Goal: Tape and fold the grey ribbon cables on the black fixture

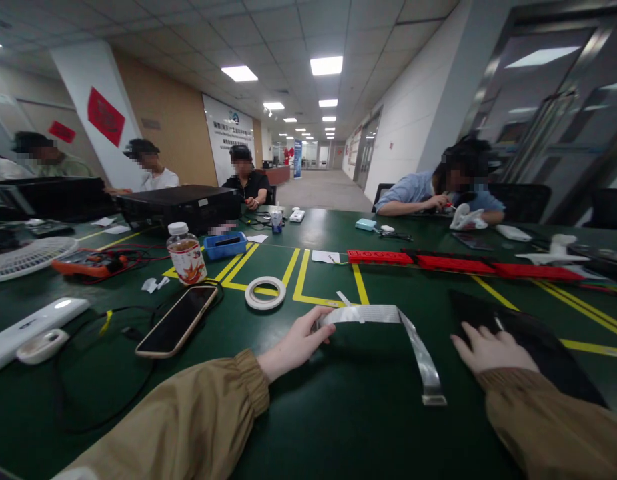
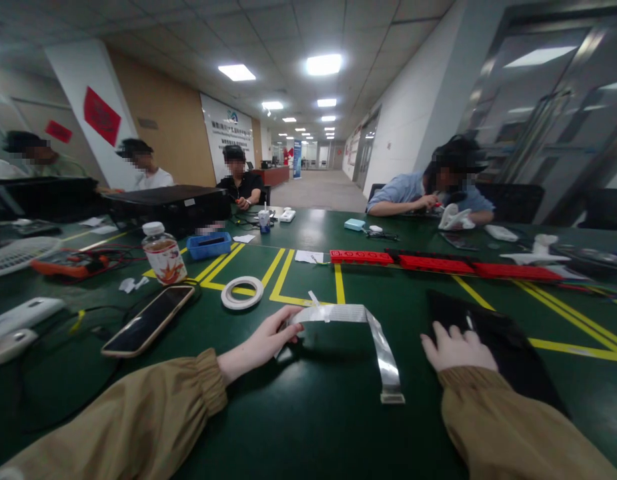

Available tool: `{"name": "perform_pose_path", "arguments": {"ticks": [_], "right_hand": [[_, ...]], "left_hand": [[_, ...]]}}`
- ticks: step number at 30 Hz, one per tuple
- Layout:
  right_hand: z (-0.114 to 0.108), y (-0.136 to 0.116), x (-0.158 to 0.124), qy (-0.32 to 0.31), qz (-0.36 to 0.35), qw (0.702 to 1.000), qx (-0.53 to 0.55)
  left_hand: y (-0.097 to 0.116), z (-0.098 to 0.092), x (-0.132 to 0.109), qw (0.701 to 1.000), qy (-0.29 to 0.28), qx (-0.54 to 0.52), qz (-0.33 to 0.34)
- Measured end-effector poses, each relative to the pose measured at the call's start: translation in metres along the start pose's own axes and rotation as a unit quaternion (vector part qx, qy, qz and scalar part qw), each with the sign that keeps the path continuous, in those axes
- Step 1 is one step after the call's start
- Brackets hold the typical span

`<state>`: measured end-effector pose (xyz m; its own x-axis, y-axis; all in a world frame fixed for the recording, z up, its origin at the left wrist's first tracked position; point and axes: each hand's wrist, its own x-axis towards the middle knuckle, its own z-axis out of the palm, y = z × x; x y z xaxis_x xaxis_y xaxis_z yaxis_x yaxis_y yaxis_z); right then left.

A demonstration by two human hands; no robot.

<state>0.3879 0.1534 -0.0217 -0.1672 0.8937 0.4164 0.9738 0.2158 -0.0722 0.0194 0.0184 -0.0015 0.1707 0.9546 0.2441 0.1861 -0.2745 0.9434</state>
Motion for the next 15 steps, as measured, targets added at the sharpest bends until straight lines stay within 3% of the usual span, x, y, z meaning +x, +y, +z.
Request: {"name": "perform_pose_path", "arguments": {"ticks": [4,8,10,13,15], "right_hand": [[-0.003,-0.057,-0.010,-0.060,-0.089,0.993,-0.047],[-0.016,-0.098,-0.026,-0.102,-0.191,0.976,0.000],[-0.022,-0.103,-0.035,-0.116,-0.258,0.958,0.051],[-0.032,-0.098,-0.046,-0.171,-0.355,0.904,0.166],[-0.041,-0.092,-0.053,-0.216,-0.355,0.881,0.228]], "left_hand": [[0.003,0.000,-0.002,1.000,-0.008,-0.014,0.003],[0.012,-0.001,-0.007,1.000,-0.018,0.019,0.008],[0.017,-0.003,-0.011,0.998,-0.019,0.060,0.022],[0.022,-0.010,-0.018,0.988,-0.031,0.141,0.057],[0.024,-0.015,-0.023,0.976,-0.054,0.195,0.075]]}}
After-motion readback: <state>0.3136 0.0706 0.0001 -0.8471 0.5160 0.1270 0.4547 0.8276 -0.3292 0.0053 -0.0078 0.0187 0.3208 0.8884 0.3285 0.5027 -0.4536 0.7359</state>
